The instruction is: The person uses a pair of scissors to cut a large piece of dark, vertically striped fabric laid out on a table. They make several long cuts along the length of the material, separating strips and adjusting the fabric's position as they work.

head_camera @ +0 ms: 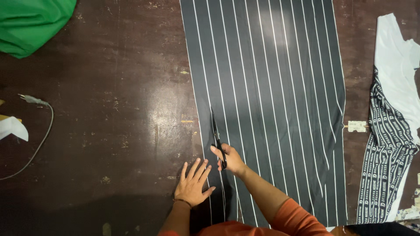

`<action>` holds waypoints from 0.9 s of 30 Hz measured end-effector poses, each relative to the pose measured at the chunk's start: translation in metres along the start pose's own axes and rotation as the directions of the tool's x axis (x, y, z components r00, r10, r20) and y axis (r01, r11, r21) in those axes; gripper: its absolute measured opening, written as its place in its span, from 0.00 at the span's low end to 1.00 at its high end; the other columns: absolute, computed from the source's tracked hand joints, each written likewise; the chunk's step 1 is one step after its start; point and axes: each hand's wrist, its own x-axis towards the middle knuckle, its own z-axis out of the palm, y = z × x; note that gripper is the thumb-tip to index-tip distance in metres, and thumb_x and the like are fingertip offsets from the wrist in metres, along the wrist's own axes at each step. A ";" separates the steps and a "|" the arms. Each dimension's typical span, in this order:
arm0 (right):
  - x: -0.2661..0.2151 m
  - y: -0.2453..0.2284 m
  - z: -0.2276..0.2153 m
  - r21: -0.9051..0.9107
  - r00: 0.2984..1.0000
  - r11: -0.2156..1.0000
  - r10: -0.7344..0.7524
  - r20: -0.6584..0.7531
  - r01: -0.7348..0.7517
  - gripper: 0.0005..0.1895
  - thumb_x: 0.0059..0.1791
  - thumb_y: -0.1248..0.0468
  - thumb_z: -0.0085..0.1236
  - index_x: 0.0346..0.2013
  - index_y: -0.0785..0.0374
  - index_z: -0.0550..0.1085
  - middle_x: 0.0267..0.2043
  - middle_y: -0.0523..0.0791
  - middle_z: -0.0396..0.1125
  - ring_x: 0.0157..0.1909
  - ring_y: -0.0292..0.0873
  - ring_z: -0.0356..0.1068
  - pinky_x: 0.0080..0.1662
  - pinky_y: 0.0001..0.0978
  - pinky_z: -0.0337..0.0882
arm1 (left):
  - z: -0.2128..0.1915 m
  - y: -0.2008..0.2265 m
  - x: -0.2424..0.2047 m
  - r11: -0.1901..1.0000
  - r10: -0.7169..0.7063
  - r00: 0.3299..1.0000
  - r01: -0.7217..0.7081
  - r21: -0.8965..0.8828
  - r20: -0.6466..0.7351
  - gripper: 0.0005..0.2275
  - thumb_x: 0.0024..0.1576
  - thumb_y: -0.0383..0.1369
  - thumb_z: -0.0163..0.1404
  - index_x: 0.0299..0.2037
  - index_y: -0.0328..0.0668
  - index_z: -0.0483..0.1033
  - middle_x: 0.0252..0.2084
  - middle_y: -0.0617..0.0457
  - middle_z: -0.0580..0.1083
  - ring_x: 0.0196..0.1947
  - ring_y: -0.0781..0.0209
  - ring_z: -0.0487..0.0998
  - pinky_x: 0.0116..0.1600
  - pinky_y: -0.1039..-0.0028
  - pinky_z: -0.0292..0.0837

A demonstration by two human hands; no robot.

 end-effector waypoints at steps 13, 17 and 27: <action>0.011 -0.007 -0.001 0.045 1.000 0.999 0.004 0.001 -0.004 0.24 0.48 0.44 0.61 0.33 0.60 0.64 0.18 0.47 0.60 0.16 0.41 0.62 0.24 0.29 0.67 | -0.003 0.003 0.000 0.998 -0.013 1.000 0.011 0.064 0.016 0.36 0.59 0.64 0.33 0.74 0.55 0.54 0.79 0.58 0.49 0.79 0.56 0.41 0.78 0.45 0.29; 0.017 -0.004 -0.001 0.046 1.000 0.999 -0.018 0.009 0.018 0.22 0.48 0.43 0.60 0.35 0.58 0.67 0.17 0.46 0.62 0.15 0.41 0.65 0.21 0.26 0.63 | -0.024 -0.005 0.018 0.971 -0.123 0.992 0.112 -0.213 -0.039 0.31 0.60 0.56 0.43 0.69 0.50 0.64 0.74 0.53 0.60 0.71 0.55 0.59 0.72 0.49 0.44; 0.035 -0.012 -0.003 0.035 0.996 0.996 -0.084 -0.043 0.086 0.24 0.49 0.44 0.65 0.36 0.64 0.74 0.18 0.54 0.69 0.17 0.44 0.73 0.18 0.21 0.64 | -0.019 -0.098 0.153 0.993 -0.107 0.985 0.112 0.028 -0.138 0.28 0.63 0.56 0.38 0.71 0.60 0.61 0.77 0.54 0.55 0.77 0.51 0.52 0.75 0.45 0.44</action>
